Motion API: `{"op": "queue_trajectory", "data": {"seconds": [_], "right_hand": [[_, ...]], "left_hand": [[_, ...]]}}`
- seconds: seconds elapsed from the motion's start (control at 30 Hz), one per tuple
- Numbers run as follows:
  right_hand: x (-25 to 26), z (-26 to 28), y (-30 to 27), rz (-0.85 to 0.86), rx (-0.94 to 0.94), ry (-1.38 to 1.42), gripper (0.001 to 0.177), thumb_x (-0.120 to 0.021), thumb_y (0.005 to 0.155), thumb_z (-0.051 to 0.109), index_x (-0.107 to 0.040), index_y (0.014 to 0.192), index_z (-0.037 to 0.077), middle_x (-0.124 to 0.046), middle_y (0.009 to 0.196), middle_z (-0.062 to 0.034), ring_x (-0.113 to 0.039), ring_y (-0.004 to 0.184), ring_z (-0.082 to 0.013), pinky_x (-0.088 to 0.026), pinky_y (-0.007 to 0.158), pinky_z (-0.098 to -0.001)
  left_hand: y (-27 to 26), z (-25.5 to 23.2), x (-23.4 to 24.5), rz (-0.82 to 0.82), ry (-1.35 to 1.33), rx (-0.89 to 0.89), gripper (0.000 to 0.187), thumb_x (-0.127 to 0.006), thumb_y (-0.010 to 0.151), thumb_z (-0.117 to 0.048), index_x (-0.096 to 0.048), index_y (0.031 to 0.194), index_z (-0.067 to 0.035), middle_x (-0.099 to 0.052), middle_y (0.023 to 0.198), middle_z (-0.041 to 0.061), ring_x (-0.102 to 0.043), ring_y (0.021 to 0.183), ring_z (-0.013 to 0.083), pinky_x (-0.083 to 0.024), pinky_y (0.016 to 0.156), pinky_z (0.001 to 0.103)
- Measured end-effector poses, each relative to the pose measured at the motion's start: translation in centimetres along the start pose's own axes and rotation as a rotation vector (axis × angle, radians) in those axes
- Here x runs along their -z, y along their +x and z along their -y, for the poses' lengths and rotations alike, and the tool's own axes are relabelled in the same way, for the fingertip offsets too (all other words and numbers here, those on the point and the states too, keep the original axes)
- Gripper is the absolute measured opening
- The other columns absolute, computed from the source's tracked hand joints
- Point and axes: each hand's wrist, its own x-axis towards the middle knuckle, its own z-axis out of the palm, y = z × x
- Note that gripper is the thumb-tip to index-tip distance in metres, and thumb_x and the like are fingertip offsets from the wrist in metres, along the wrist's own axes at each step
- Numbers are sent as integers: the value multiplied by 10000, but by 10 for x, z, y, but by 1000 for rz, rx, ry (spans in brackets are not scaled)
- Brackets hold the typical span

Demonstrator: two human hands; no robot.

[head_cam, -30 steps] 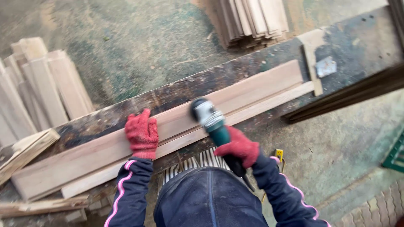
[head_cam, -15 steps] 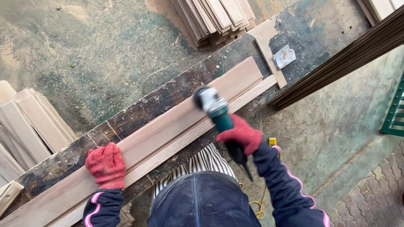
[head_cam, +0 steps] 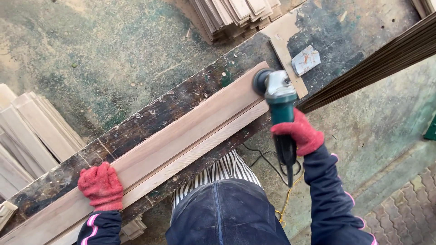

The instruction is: The recorder uses an angle grinder with a sanding disc to smooth the surface of a wooden board on a workbench.

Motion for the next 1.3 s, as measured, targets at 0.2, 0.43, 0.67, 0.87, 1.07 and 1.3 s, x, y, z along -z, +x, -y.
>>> {"op": "queue_trajectory", "data": {"seconds": [0.2,0.43,0.67,0.87,1.07,1.3], "right_hand": [[-75,2,-71,160,-166,-162,831,-976,331,26,-714,1118,79,-694,899,-164,-665,861,-310,-535,731,-419],[-103,-50,-74,363,-131,-459,769,-992,417,181,-709,1132,206,-701,972,-123,-687,931,-299,-554,777,-405],[-74,-16,-69,240,-144,-219,767,-946,440,54,-695,1162,113,-688,946,-172,-656,895,-318,-527,750,-446],[11,-7,-19,12,-67,11,650,-861,495,-49,-669,1103,76,-681,845,-153,-683,753,-321,-543,669,-422],[30,-18,7,-20,4,-4,644,-873,502,-46,-648,1097,55,-679,839,-166,-697,741,-323,-573,647,-435],[-64,-18,-60,298,-136,-297,862,-994,402,91,-696,1211,117,-719,987,-175,-689,919,-337,-559,768,-451]], "left_hand": [[5,-8,9,-11,4,-9,194,-700,915,-305,-738,1077,-205,-645,979,30,-621,1048,241,-469,1162,442],[11,-15,18,-26,-1,-45,196,-702,913,-285,-734,1081,-189,-644,993,41,-617,1049,251,-469,1153,450],[13,-16,21,-39,-8,-60,200,-703,909,-260,-728,1086,-170,-642,1009,55,-612,1050,264,-468,1141,460],[8,-13,18,-48,-14,-42,203,-704,907,-241,-724,1090,-154,-640,1023,67,-608,1051,274,-468,1132,468],[8,-18,22,-53,-18,-73,207,-706,904,-221,-720,1093,-138,-639,1036,78,-604,1051,285,-467,1123,477],[12,-26,30,-66,-25,-104,212,-707,901,-197,-714,1098,-118,-637,1052,92,-599,1052,298,-466,1111,487]]}}
